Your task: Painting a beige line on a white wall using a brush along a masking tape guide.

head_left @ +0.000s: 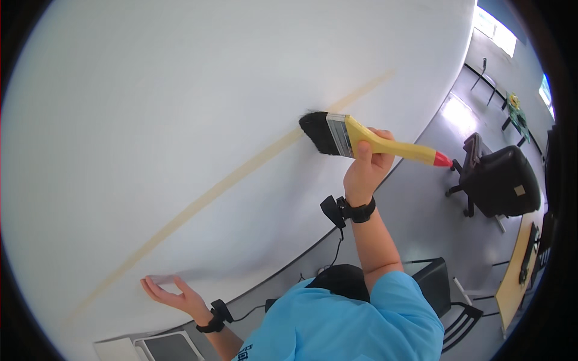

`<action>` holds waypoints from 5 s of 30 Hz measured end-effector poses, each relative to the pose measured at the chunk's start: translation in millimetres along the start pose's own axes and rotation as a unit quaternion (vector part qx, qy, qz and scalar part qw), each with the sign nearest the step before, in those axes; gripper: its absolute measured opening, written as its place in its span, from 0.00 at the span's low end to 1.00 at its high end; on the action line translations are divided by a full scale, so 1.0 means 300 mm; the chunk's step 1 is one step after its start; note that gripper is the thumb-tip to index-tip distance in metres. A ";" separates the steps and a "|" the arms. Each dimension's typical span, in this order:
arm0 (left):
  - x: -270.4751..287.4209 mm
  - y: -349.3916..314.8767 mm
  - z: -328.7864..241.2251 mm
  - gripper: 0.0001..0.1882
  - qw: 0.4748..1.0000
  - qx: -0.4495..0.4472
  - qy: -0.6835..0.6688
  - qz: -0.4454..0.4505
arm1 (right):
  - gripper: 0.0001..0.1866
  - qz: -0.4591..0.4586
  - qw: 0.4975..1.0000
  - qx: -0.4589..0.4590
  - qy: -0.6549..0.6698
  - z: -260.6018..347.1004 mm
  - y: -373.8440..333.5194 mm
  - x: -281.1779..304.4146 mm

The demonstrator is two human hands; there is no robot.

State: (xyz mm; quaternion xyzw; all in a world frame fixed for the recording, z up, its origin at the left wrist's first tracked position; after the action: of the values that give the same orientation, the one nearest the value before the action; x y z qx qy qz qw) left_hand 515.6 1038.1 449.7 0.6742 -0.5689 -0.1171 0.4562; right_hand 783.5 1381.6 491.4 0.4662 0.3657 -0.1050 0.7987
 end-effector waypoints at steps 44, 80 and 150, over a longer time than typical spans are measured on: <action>0.090 0.275 -0.037 0.33 0.984 -0.167 0.024 -0.050 | 0.16 0.341 0.914 0.220 0.011 0.584 0.561 -0.878; 0.101 0.319 -0.033 0.33 0.987 -0.156 0.030 -0.032 | 0.25 0.150 0.972 0.106 0.143 0.455 1.079 -1.211; 0.317 0.246 0.211 0.27 0.988 -0.144 -0.030 0.042 | 0.21 0.549 0.805 0.035 0.223 0.663 0.274 -1.437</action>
State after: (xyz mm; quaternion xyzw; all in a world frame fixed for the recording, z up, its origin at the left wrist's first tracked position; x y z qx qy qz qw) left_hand 455.0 929.3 504.1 0.5729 -0.5878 -0.1987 0.5355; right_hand 615.9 1188.1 899.7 0.6275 0.2130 0.4454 0.6021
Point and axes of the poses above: each hand's wrist, its own y-axis towards the middle knuckle, its own x-axis out of the back of the hand, z = x × y, the point moved 2 cm from there along y, towards the middle knuckle, and after that the axes turned 10 degrees about x, right-handed, at the moved point
